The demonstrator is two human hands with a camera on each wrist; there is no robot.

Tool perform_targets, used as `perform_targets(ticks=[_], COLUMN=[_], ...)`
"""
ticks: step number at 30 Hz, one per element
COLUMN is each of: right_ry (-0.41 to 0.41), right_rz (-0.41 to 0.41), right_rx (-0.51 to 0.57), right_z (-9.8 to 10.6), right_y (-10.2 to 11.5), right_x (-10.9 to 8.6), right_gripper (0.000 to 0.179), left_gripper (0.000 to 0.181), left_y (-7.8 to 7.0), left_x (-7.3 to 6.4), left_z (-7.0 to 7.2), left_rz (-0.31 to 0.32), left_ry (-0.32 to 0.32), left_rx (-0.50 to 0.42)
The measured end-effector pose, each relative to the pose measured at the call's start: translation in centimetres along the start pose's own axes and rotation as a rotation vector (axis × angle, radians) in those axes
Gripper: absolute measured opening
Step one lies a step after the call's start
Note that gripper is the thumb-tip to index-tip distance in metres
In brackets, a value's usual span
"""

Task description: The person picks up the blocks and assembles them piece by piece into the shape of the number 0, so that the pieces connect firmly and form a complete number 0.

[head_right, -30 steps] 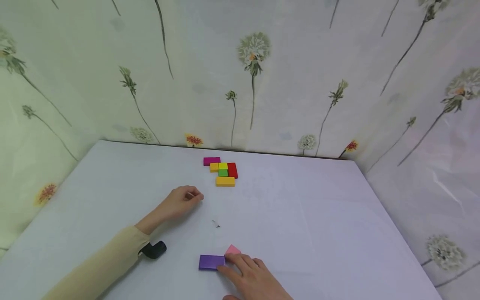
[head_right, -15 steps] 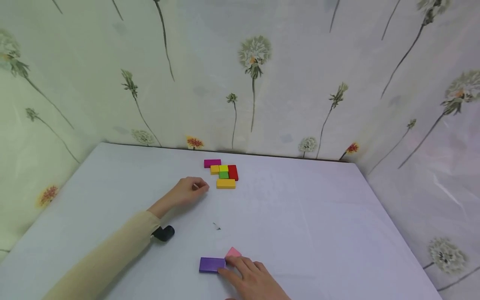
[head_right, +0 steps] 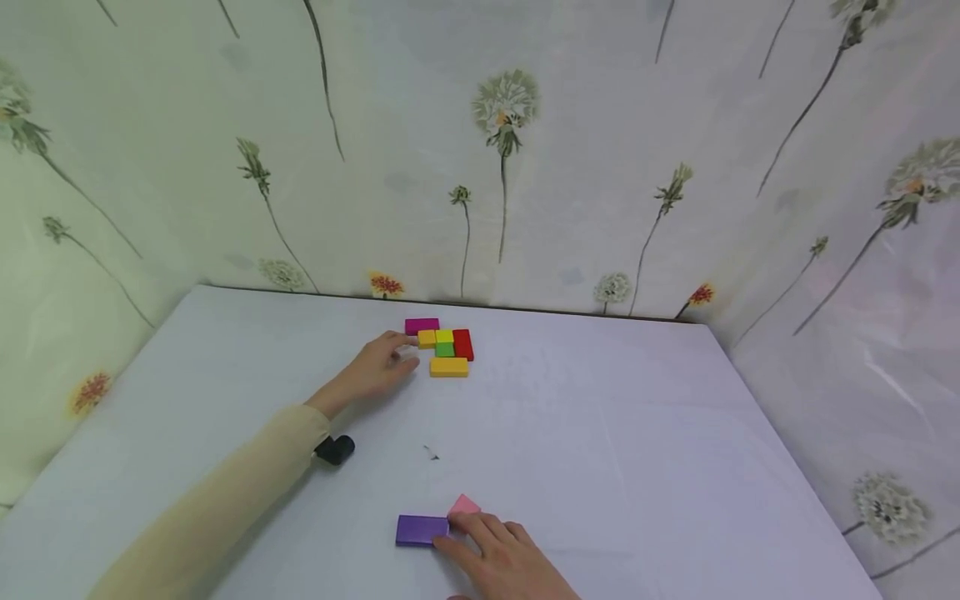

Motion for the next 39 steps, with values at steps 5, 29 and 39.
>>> perform_targets(ticks=[5, 29, 39], right_ry=[0.012, -0.031, -0.022], right_rz=[-0.004, 0.021, 0.020], right_rx=[0.010, -0.033, -0.010], right_z=[0.0, 0.1, 0.1], right_y=[0.0, 0.0, -0.2], right_x=[0.0, 0.0, 0.0], right_gripper=[0.067, 0.074, 0.073], left_gripper=[0.048, 0.045, 0.025], left_y=[-0.1, -0.9, -1.8], left_x=[0.8, 1.8, 2.4], left_z=[-0.2, -1.4, -0.6], left_rz=[-0.035, -0.046, -0.062], left_ry=[0.003, 0.061, -0.061], left_rx=[0.101, 0.335, 0.310])
Point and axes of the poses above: each hand's wrist, its own x-axis towards the middle knuckle, its own z-axis out of the back of the hand, y = z × x, the point moved 4 cm from there along x, towards the middle knuckle, and after that the axes turned 3 degrees about -y, right-handed, at the moved point
